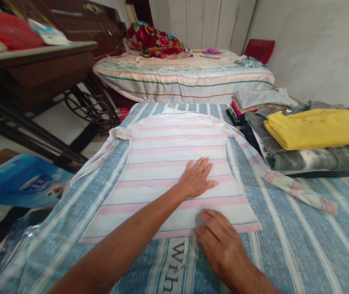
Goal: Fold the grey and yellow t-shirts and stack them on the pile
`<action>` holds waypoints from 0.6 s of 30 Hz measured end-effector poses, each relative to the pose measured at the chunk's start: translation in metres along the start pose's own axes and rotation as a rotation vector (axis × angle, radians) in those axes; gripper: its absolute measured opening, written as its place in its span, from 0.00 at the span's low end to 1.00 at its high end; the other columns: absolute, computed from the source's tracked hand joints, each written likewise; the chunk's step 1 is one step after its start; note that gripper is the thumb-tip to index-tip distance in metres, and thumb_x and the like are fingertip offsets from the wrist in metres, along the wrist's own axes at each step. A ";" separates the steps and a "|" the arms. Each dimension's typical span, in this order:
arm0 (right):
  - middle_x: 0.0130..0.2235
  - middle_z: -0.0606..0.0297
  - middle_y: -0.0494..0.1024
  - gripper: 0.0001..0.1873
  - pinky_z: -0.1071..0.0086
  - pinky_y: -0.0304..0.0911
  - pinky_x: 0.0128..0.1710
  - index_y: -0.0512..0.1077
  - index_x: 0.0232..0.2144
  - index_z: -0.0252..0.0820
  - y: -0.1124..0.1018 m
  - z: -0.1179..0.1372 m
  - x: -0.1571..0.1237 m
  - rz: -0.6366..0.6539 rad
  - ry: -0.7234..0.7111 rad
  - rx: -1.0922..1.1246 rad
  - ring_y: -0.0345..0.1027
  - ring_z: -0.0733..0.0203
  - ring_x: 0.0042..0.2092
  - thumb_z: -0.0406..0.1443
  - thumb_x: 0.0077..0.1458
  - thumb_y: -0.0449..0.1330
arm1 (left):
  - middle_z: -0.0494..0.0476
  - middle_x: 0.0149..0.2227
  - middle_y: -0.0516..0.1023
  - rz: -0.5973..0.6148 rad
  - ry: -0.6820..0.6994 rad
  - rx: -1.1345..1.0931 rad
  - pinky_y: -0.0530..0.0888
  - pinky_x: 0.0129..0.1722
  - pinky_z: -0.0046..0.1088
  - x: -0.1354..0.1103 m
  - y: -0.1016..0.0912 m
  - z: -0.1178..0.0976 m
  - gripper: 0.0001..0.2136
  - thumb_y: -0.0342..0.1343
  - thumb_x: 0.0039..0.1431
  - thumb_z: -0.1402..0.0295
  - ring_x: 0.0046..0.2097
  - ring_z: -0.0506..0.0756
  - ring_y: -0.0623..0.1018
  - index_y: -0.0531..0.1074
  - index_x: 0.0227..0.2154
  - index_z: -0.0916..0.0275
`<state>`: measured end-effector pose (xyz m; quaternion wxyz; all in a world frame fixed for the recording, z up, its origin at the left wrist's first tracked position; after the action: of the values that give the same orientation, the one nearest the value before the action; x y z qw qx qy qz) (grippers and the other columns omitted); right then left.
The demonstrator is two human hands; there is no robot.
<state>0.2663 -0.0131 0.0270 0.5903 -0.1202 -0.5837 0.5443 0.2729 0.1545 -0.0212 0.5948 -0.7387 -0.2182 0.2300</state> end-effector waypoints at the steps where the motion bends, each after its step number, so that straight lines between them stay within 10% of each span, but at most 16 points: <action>1: 0.46 0.54 0.75 0.11 0.55 0.66 0.50 0.72 0.39 0.40 -0.003 -0.003 -0.003 -0.004 0.002 0.007 0.65 0.52 0.53 0.27 0.54 0.55 | 0.60 0.67 0.41 0.000 0.001 0.000 0.43 0.61 0.51 0.000 0.001 0.001 0.36 0.27 0.59 0.44 0.66 0.60 0.40 0.47 0.62 0.63; 18: 0.45 0.53 0.75 0.14 0.56 0.64 0.52 0.73 0.40 0.36 0.006 0.005 -0.006 0.102 -0.140 -0.120 0.62 0.52 0.55 0.26 0.57 0.49 | 0.62 0.66 0.44 0.001 0.067 0.008 0.43 0.62 0.47 -0.030 0.002 -0.020 0.33 0.30 0.61 0.47 0.66 0.59 0.41 0.48 0.62 0.63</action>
<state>0.2613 -0.0178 0.0207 0.5113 -0.1464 -0.6483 0.5449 0.2612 0.1210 -0.0175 0.6047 -0.7436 -0.1971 0.2063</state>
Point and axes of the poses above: each hand's wrist, its own x-axis towards the middle knuckle, its own y-axis out of the palm, z = x × y, the point moved 8 cm from there along x, towards the middle knuckle
